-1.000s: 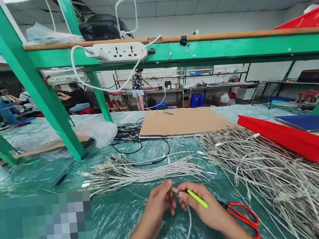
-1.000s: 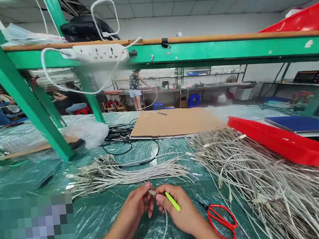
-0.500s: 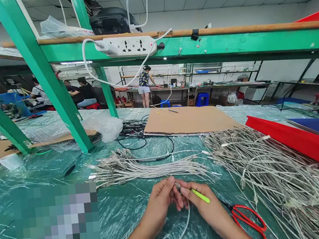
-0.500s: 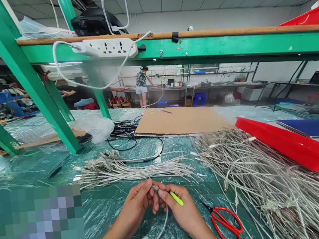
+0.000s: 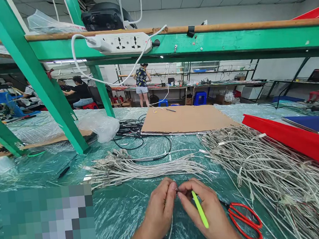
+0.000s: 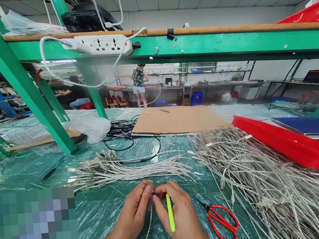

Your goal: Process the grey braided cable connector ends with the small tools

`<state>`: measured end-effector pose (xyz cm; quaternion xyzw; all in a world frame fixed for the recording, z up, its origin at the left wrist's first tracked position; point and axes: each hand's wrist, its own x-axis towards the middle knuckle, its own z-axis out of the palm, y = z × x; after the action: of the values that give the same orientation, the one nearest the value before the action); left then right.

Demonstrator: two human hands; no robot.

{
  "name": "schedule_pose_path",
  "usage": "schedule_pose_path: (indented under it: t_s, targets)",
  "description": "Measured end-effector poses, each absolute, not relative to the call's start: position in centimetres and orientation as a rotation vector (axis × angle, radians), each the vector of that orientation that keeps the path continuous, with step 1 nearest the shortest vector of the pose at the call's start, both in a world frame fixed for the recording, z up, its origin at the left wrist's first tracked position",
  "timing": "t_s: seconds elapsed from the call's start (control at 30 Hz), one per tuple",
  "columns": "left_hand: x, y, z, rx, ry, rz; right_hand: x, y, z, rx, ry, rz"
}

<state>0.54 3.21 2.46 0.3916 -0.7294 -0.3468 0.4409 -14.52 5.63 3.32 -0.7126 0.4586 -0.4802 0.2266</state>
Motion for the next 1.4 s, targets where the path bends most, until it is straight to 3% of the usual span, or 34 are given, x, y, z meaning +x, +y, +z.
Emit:
schedule_pose_path:
  t_s: [0.6, 1.03, 1.27, 1.4]
  targets:
    - [1.0, 3.0, 2.5, 0.937, -2.242, -0.572, -15.0, 5.6, 3.0, -2.106, 1.396, -1.223]
    - [0.5, 3.0, 2.8, 0.999, -1.696, -0.965, -14.6, 4.3, 2.3, -1.105, 1.13, -1.244]
    - [0.9, 2.7, 2.9, 0.972, -1.594, -1.035, -15.1, 4.8, 2.9, -1.42, 1.236, -1.306]
    - [0.6, 2.6, 2.8, 0.946, -1.495, -1.164, -15.7, 4.7, 2.5, -1.85, 1.449, -1.172]
